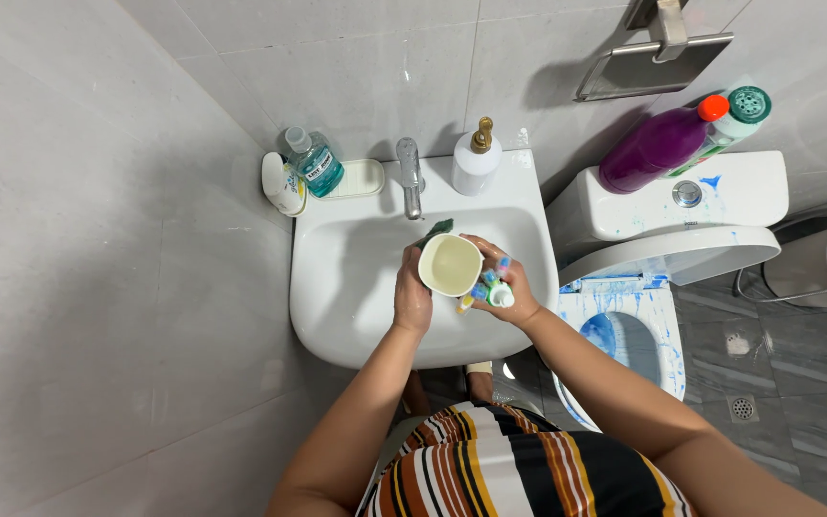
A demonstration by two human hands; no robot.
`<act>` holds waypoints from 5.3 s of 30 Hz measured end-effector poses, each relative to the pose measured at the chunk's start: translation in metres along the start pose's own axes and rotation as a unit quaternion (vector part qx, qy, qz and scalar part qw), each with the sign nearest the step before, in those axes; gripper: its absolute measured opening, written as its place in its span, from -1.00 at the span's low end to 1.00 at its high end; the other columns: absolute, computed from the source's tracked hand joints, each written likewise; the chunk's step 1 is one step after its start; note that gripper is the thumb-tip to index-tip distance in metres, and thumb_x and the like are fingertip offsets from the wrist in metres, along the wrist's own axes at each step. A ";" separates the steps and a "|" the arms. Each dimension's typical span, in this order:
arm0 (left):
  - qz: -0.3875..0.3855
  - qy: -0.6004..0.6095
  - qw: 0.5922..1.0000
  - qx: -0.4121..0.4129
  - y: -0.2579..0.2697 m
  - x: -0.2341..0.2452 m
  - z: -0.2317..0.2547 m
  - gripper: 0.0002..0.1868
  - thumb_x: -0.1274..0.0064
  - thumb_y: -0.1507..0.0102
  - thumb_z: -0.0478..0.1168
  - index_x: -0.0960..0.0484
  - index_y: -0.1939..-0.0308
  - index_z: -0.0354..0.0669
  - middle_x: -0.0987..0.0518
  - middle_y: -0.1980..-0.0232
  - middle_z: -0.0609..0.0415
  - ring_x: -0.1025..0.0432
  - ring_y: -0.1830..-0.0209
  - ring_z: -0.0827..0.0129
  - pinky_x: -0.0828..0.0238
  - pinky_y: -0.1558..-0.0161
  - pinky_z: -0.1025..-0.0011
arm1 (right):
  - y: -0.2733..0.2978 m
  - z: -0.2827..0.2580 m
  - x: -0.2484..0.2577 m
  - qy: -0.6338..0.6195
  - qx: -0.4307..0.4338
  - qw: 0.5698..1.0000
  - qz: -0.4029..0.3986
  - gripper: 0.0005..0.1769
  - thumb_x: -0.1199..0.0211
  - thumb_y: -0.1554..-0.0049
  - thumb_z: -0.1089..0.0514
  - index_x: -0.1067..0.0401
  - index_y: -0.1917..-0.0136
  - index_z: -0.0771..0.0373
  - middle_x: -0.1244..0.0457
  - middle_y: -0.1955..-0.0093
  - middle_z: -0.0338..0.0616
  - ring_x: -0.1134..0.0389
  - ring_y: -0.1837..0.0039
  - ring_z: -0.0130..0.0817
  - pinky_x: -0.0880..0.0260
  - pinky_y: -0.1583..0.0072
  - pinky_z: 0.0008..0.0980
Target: Cleaning the bathroom wall and shower area with a sponge and cleaning agents.
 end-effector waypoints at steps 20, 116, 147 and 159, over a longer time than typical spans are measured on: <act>0.000 -0.100 0.993 -0.067 0.007 0.007 0.026 -0.63 0.26 -0.50 -0.18 -0.48 -0.28 -0.29 -0.39 -0.26 0.03 -0.36 -0.22 0.30 -0.28 -0.27 0.42 | 0.014 0.029 -0.029 -0.110 -0.023 0.992 0.060 -0.14 -0.53 0.03 0.26 -0.20 -0.45 0.36 -0.27 -0.33 -0.14 -0.40 -0.26 -0.42 -0.51 -0.25 -0.38; -0.109 -0.478 0.857 0.157 -0.092 0.044 -0.033 -0.17 -0.49 0.09 0.08 -0.51 -0.19 -0.04 -0.51 -0.20 -0.03 -0.49 -0.16 0.13 -0.45 -0.15 0.26 | -0.131 -0.023 0.006 0.267 0.017 0.957 -0.114 -0.55 -0.42 0.09 0.17 -0.51 -0.10 0.25 -0.20 -0.41 -0.03 -0.36 -0.26 0.01 -0.39 -0.25 -0.18; 0.247 0.238 0.841 0.419 0.051 0.163 -0.028 -0.09 -0.20 -0.11 0.42 -0.52 -0.27 -0.18 -0.61 -0.15 -0.05 -0.53 -0.13 0.19 -0.54 -0.10 0.28 | -0.038 0.091 -0.021 0.264 -0.211 0.937 -0.092 -0.63 -0.46 -0.06 0.00 -0.54 -0.04 0.26 -0.39 0.08 -0.01 -0.45 0.09 -0.16 -0.46 0.00 -0.19; 0.102 0.449 0.791 0.403 0.042 0.172 -0.068 -0.21 -0.09 -0.30 0.29 -0.55 -0.31 -0.35 -0.49 -0.28 -0.64 -0.57 -0.04 0.01 -0.67 0.09 0.32 | -0.050 0.055 -0.047 0.179 -0.199 0.958 -0.106 -0.68 -0.46 -0.09 0.00 -0.51 0.05 0.27 -0.35 0.26 -0.21 -0.32 0.23 -0.52 -0.38 0.15 -0.43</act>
Point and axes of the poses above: each hand's wrist, its own y-axis away from the middle knuckle, its own x-axis out of the back of the hand, z = x × y, the point moved 4 cm from there along -y, towards the middle knuckle
